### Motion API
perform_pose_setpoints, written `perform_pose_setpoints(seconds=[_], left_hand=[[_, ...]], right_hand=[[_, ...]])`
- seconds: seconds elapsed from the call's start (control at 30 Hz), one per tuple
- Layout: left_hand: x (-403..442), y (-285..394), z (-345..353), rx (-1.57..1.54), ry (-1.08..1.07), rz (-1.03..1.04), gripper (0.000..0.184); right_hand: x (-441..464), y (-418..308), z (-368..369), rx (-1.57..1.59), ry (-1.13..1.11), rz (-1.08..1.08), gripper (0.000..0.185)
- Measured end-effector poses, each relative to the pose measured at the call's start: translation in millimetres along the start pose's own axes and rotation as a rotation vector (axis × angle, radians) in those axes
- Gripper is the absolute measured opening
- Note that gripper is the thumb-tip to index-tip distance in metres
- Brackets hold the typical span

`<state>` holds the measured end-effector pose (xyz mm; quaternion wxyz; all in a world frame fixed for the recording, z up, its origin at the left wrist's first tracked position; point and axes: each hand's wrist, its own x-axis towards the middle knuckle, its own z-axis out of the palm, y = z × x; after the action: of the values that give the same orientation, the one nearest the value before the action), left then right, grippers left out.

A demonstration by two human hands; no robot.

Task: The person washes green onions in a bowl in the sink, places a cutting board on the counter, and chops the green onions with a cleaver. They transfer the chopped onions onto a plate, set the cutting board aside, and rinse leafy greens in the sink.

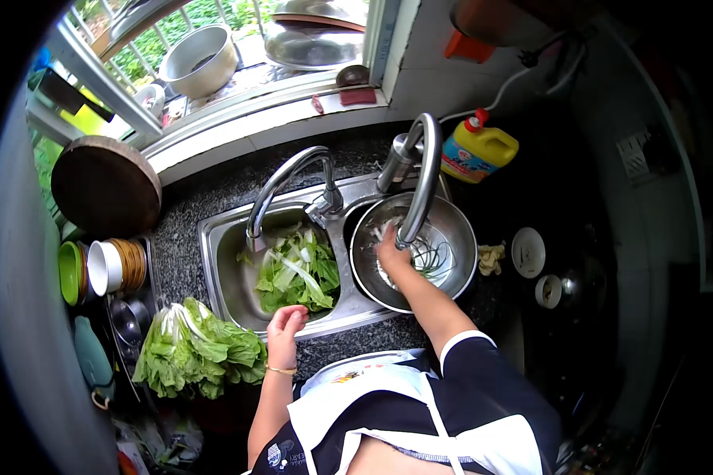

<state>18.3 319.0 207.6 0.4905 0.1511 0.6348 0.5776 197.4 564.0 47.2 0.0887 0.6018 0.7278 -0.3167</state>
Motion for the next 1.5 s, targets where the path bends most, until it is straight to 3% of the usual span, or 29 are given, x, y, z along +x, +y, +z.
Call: perform_pose_setpoints(seconds=[0.07, 0.13, 0.2, 0.23, 0.27, 0.33, 0.43, 0.47, 0.53, 0.57, 0.63, 0.67, 0.7, 0.77, 0.8, 0.87, 0.9, 0.97, 1.0, 1.03, 1.1, 1.13, 1.2, 1.23, 1.27, 1.33, 1.4, 1.43, 1.5], left_hand=[[2, -8, 13, 0.036, -0.030, -0.046, 0.017], [2, -12, 28, 0.004, -0.066, -0.053, 0.017], [3, -18, 39, -0.037, -0.096, -0.059, 0.018], [5, -21, 41, -0.045, -0.085, -0.058, 0.018], [7, -26, 45, -0.030, -0.095, -0.063, 0.019], [10, -31, 51, 0.004, -0.110, -0.082, 0.021], [19, -37, 56, 0.002, -0.108, -0.080, 0.021], [24, -43, 58, -0.003, -0.122, -0.060, 0.021], [35, -42, 67, 0.025, -0.135, -0.076, 0.022], [40, -42, 70, 0.043, -0.155, -0.063, 0.022], [55, -55, 78, 0.083, -0.186, -0.008, 0.021], [62, -60, 83, 0.086, -0.191, 0.001, 0.020], [68, -64, 88, 0.091, -0.198, 0.013, 0.019], [74, -68, 97, 0.112, -0.225, 0.011, 0.019], [75, -68, 103, 0.181, -0.240, 0.047, 0.020], [78, -73, 116, 0.286, -0.263, 0.104, 0.024], [78, -68, 123, 0.275, -0.318, 0.044, 0.036], [82, -76, 136, 0.516, -0.372, 0.385, 0.058], [81, -68, 145, 0.512, -0.458, 0.335, 0.077], [83, -71, 154, 0.578, -0.473, 0.453, 0.083], [81, -69, 171, 0.621, -0.451, 0.606, 0.072], [85, -68, 175, 0.621, -0.455, 0.603, 0.072], [100, -70, 180, 0.712, -0.600, 0.515, 0.048], [109, -72, 180, 0.820, -0.608, 0.676, 0.022], [115, -75, 178, 0.933, -0.651, 0.729, 0.020], [126, -65, 173, 1.041, -0.704, 0.781, 0.017], [143, -62, 162, 1.170, -0.684, 1.099, 0.019], [153, -65, 155, 1.245, -0.668, 1.015, 0.019], [174, -75, 140, 1.228, -0.594, 1.092, 0.018]], right_hand=[[-8, -8, 8, -0.186, 0.000, -0.130, 0.072], [0, 6, 31, -0.197, 0.143, -0.142, 0.065], [-5, 0, 29, -0.243, 0.233, -0.298, 0.057], [-7, 0, 26, -0.372, 0.228, -0.536, 0.054], [-3, 6, 24, -0.049, 0.270, -0.524, 0.038], [8, 16, 30, 0.267, 0.298, -0.502, 0.034], [6, 12, 23, -0.129, 0.449, -0.565, 0.026], [-5, 10, 4, 0.020, 0.188, -0.596, 0.027], [-5, 21, -5, -0.141, 0.094, -0.775, 0.055], [-8, 25, -7, -0.156, 0.082, -0.783, 0.055], [-28, 19, -21, -0.352, -0.079, -0.669, 0.077], [-33, 17, -22, -0.353, -0.153, -0.486, 0.066], [-28, 29, -17, -0.365, -0.158, -0.483, 0.066], [-14, 57, -2, 0.078, -0.218, -0.498, 0.048], [-44, 27, -46, 0.404, -0.365, -0.285, 0.034], [-64, 23, -68, 0.707, -0.340, -0.181, 0.030], [-71, 23, -76, 0.850, -0.343, -0.128, 0.027], [-73, 38, -79, 1.032, -0.331, -0.133, 0.019], [-80, 35, -84, 1.158, -0.310, -0.175, 0.017], [-89, 28, -91, 1.286, -0.288, -0.220, 0.014], [-105, 11, -101, 1.443, -0.177, -0.154, 0.004], [-110, 6, -102, 1.596, -0.062, -0.084, 0.008], [-112, 11, -105, 1.655, -0.071, -0.162, 0.018], [-116, 7, -109, 1.711, -0.082, -0.247, 0.028], [-121, 2, -115, 1.617, -0.023, -0.194, 0.037], [-130, 3, -123, 1.602, -0.034, -0.180, 0.036], [-139, 11, -133, 1.585, -0.089, -0.241, 0.035], [-146, 9, -143, 1.552, -0.055, -0.237, 0.034], [-155, 12, -157, 1.530, -0.071, -0.319, 0.033]])
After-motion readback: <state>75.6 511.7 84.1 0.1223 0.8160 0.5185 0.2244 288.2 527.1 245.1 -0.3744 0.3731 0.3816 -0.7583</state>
